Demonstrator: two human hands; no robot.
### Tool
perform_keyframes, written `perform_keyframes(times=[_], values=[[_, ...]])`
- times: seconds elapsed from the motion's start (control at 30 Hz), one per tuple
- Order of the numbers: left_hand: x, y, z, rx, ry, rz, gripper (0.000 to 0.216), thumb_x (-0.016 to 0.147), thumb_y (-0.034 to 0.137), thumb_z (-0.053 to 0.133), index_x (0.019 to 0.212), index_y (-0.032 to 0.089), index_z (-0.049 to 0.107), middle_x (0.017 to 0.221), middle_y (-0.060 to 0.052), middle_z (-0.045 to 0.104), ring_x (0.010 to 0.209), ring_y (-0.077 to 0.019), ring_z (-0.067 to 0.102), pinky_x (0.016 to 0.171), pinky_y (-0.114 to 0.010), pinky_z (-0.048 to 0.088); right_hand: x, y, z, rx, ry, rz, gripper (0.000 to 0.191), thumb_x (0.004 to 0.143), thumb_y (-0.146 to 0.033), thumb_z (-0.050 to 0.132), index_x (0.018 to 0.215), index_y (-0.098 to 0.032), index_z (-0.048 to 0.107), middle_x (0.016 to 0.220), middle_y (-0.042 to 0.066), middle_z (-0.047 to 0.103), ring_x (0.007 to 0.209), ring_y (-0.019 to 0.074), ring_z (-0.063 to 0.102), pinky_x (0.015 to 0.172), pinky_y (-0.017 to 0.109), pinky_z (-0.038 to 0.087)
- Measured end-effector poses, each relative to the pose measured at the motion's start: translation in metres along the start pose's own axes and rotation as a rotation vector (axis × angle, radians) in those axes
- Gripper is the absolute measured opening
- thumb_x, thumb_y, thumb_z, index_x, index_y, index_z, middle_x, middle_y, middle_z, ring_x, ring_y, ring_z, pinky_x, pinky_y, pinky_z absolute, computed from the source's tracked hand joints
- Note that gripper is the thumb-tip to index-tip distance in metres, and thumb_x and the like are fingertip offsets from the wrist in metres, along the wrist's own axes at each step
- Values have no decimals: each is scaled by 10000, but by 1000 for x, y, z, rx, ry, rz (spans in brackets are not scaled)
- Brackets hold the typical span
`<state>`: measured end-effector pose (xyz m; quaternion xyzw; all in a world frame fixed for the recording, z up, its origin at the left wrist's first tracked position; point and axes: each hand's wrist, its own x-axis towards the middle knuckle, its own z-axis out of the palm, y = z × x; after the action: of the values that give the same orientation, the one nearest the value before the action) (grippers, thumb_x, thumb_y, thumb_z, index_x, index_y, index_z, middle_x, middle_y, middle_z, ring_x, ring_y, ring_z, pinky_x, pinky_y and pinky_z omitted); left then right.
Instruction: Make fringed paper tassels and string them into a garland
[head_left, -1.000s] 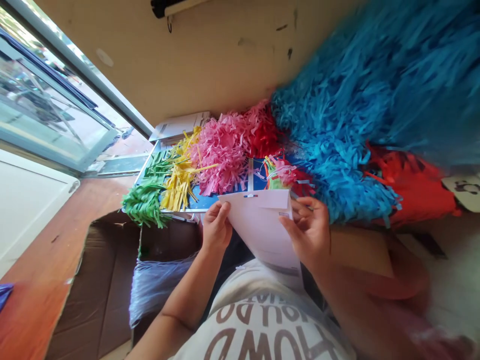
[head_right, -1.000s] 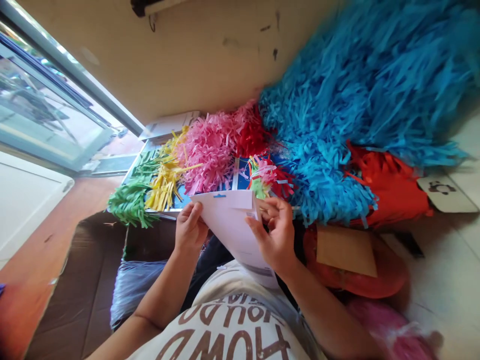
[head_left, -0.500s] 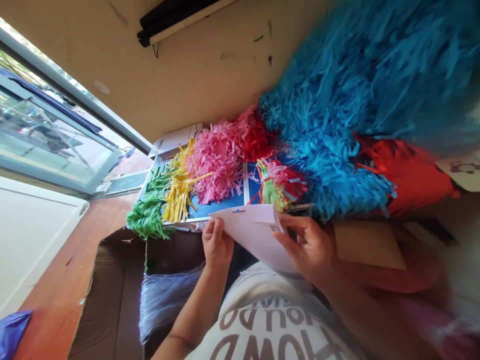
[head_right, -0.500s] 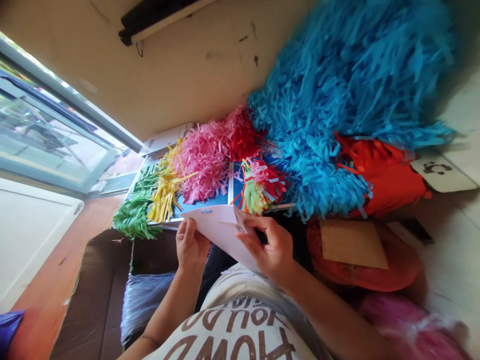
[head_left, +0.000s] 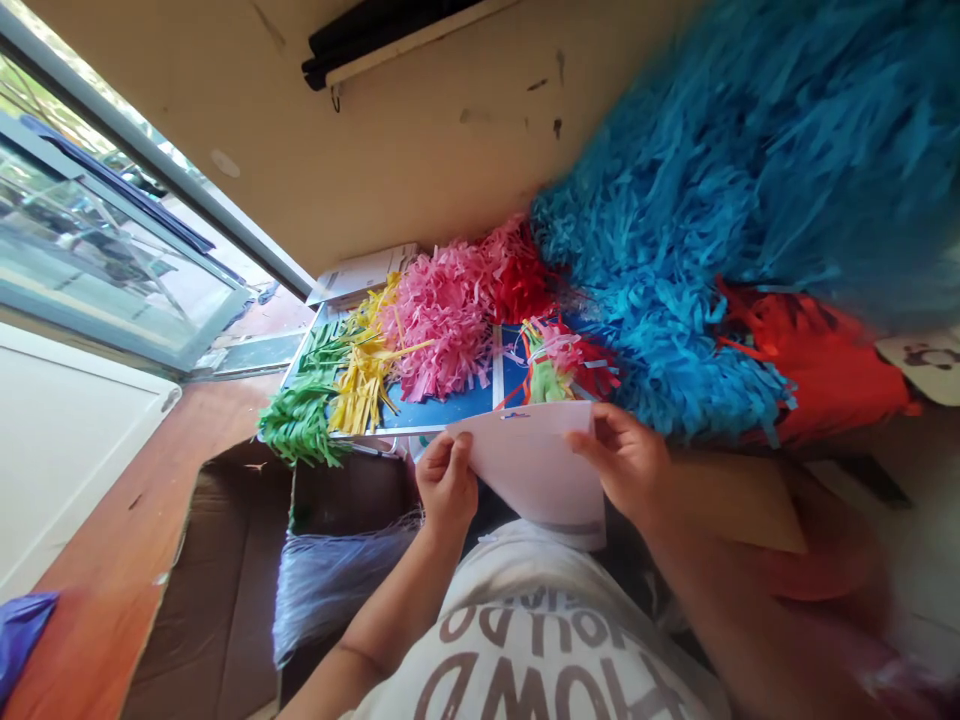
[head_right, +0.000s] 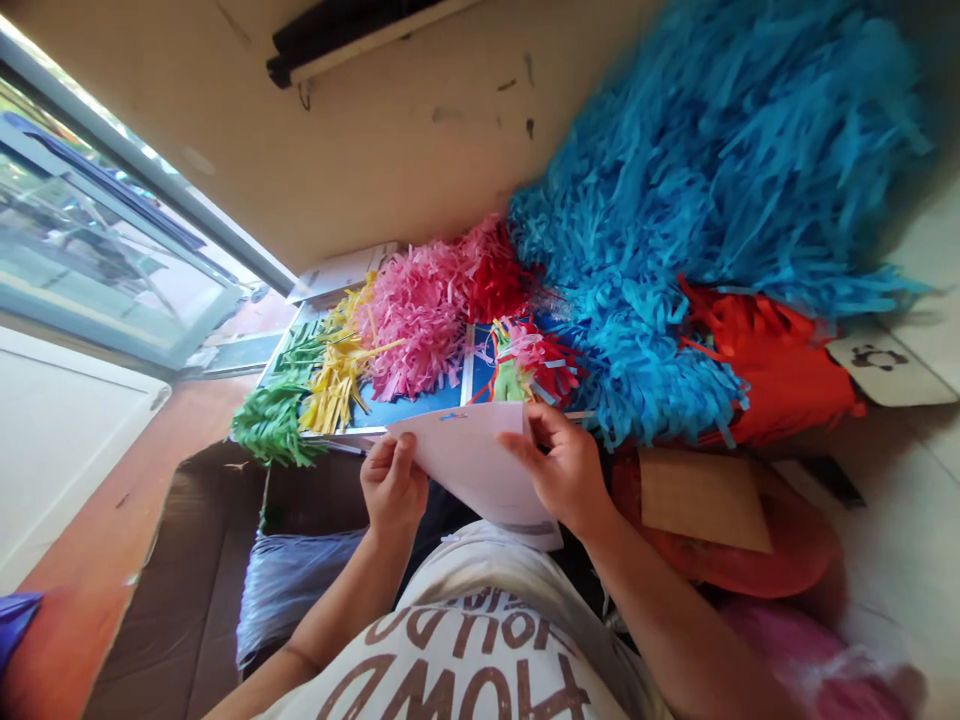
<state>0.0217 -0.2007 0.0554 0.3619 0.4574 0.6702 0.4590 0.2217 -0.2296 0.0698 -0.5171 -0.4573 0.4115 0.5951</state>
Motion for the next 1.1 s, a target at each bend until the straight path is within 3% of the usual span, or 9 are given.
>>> perform_keyframes(times=[0.1, 0.17, 0.27, 0.37, 0.5, 0.63, 0.93, 1.03, 1.1], values=[[4, 6, 1, 50, -130, -55, 345, 671, 490, 847, 735, 173, 725, 699, 2, 708, 634, -103, 612, 649, -212, 507, 10, -4, -5, -190, 73, 6, 400, 775, -580, 698, 752, -181, 721, 591, -10, 648, 544, 135, 579, 529, 224, 458], [13, 20, 2, 134, -279, -83, 301, 706, 450, 833, 805, 180, 744, 741, -14, 719, 670, -120, 634, 669, -222, 515, 12, -7, -8, -251, 97, -7, 433, 766, -605, 682, 708, -177, 717, 560, -15, 614, 529, 131, 548, 516, 226, 429], [33, 49, 8, 428, -517, 55, 243, 749, 372, 807, 914, 197, 773, 854, -54, 747, 767, -158, 669, 710, -234, 518, 13, -10, -8, -309, 99, -14, 453, 761, -620, 671, 679, -176, 710, 552, -12, 605, 527, 132, 539, 525, 231, 417], [49, 69, 20, 726, -726, 190, 179, 796, 355, 756, 864, 194, 793, 833, -62, 749, 738, -161, 665, 663, -227, 492, 12, -11, -7, -308, 130, -36, 458, 763, -616, 674, 627, -179, 675, 527, -20, 569, 507, 118, 504, 516, 225, 396], [59, 70, 32, 797, -908, 140, 227, 822, 388, 719, 835, 171, 783, 779, -57, 732, 690, -154, 654, 613, -216, 468, 8, -10, -10, -285, 173, -18, 442, 766, -595, 677, 608, -183, 645, 524, -22, 551, 514, 120, 496, 515, 226, 394], [57, 64, 40, 832, -1061, 233, 266, 873, 379, 656, 806, 140, 751, 756, -58, 688, 676, -132, 610, 622, -213, 446, 1, -11, -21, -255, 145, -3, 388, 788, -549, 673, 649, -187, 667, 541, -17, 575, 524, 133, 524, 530, 236, 415], [52, 64, 52, 980, -1171, 217, 310, 875, 430, 634, 822, 142, 738, 717, -30, 680, 645, -121, 598, 593, -198, 438, -10, -9, -25, -232, 183, -74, 335, 818, -504, 679, 680, -199, 674, 570, -29, 586, 537, 122, 512, 549, 239, 407], [49, 59, 51, 961, -1143, 165, 317, 834, 460, 675, 782, 155, 744, 687, -17, 682, 607, -118, 598, 556, -189, 442, -15, -6, -28, -155, 112, -60, 370, 833, -523, 665, 660, -197, 652, 547, -39, 545, 528, 111, 494, 543, 229, 408], [46, 56, 50, 972, -1105, 142, 298, 801, 460, 703, 763, 168, 750, 678, -10, 693, 592, -124, 607, 540, -191, 453, -19, 3, -42, -120, 10, -65, 337, 835, -535, 672, 789, -202, 694, 669, -17, 635, 622, 131, 574, 620, 238, 465]])
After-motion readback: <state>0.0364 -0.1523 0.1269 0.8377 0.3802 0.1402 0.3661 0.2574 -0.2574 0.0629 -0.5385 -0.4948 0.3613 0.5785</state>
